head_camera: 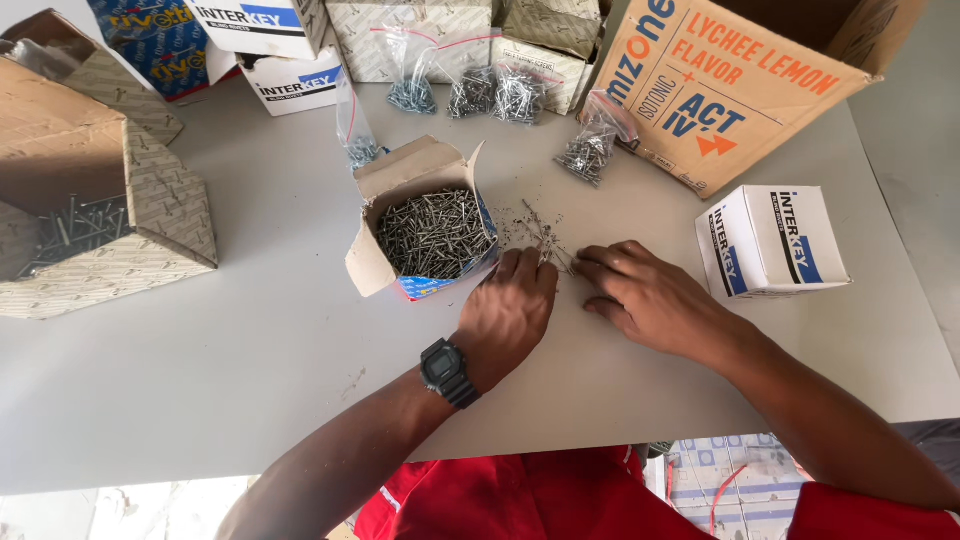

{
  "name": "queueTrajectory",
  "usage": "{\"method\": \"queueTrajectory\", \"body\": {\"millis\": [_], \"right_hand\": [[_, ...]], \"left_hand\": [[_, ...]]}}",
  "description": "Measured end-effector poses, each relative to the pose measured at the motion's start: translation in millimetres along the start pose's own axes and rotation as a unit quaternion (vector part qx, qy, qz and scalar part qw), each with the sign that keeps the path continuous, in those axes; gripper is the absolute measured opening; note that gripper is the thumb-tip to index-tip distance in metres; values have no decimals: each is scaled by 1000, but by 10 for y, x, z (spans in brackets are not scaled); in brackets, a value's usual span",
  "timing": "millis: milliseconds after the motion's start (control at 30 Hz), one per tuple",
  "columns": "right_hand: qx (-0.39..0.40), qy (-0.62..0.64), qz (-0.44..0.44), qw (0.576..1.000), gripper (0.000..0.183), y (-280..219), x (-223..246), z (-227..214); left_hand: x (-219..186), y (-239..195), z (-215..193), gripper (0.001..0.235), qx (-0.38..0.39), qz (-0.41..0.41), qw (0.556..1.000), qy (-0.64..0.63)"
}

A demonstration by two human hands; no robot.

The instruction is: The person sorts various metal rivets and nails from a workspace into individual boxes and small plastic bags by hand.

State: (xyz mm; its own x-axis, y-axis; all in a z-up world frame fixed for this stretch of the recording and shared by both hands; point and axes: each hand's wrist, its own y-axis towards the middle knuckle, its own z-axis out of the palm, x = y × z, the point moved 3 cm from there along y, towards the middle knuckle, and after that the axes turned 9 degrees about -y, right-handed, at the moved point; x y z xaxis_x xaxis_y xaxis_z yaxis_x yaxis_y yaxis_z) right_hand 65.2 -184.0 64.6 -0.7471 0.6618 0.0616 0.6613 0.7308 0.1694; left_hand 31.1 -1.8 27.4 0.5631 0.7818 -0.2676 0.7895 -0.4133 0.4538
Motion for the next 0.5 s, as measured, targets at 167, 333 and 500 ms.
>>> {"method": "queueTrajectory", "body": {"millis": [167, 333, 500], "right_hand": [[-46, 47, 33, 997, 16, -59, 28, 132], [-36, 113, 147, 982, 23, -12, -150, 251], [-16, 109, 136, 985, 26, 154, 51, 47]], "left_hand": [[53, -130, -19, 10, -3, 20, 1000, 4], [37, -133, -128, 9, 30, -39, 997, -61], [44, -198, -186, 8, 49, -52, 994, -89]]}}
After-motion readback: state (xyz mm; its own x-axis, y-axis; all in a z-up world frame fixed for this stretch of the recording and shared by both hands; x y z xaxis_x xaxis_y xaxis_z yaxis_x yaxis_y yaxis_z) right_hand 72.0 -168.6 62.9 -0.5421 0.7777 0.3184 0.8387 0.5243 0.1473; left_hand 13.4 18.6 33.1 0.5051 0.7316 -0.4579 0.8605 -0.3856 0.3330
